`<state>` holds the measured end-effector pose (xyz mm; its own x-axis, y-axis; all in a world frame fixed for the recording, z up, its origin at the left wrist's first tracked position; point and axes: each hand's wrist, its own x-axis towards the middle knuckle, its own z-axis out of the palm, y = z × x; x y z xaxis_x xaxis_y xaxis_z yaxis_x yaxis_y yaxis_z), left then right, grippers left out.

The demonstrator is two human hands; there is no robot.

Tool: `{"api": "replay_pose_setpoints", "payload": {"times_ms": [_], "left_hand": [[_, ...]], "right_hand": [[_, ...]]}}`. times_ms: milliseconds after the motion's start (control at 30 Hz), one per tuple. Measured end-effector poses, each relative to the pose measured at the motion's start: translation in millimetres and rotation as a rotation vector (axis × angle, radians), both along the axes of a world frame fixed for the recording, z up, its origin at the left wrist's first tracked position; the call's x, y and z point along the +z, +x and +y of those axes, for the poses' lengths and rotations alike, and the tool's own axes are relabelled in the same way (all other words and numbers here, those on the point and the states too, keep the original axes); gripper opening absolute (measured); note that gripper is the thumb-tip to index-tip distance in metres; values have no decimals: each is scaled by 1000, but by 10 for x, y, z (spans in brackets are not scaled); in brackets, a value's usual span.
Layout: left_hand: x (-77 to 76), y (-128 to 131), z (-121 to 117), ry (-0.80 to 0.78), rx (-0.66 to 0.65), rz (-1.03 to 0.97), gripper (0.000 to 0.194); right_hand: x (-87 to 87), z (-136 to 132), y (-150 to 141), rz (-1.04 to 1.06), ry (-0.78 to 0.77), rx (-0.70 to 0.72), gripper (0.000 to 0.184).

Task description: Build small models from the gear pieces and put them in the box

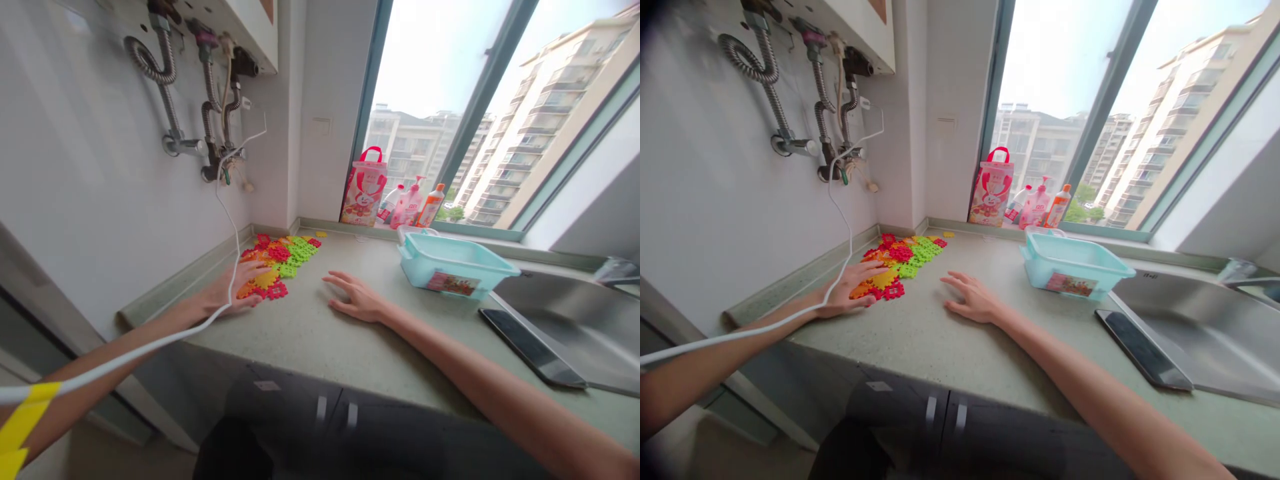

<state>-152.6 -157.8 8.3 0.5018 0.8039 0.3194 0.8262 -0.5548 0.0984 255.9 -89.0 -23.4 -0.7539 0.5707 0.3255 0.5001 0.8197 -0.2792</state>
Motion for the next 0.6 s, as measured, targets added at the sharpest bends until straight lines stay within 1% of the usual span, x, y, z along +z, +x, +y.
{"api": "replay_pose_setpoints", "payload": {"times_ms": [67, 133, 200, 267, 367, 467, 600], "left_hand": [[38, 11, -8, -40, -101, 41, 69], [54, 19, 0, -81, -146, 75, 65], [37, 22, 27, -101, -115, 78, 63], [-10, 17, 67, -98, -40, 54, 65], [-98, -6, 131, -80, 66, -12, 67], [-162, -33, 174, -70, 112, -79, 68], [-202, -49, 191, -58, 202, -107, 64]], "right_hand": [[19, 130, -241, -7, 2, -13, 69], [36, 288, -529, 7, 2, -54, 71], [52, 463, -839, 39, -2, -107, 76], [63, 631, -1131, 62, -12, -171, 84], [62, 823, -1459, 76, -30, -233, 93], [37, 925, -1596, 52, -54, -247, 100], [-7, 971, -1572, -3, -73, -238, 105]]}}
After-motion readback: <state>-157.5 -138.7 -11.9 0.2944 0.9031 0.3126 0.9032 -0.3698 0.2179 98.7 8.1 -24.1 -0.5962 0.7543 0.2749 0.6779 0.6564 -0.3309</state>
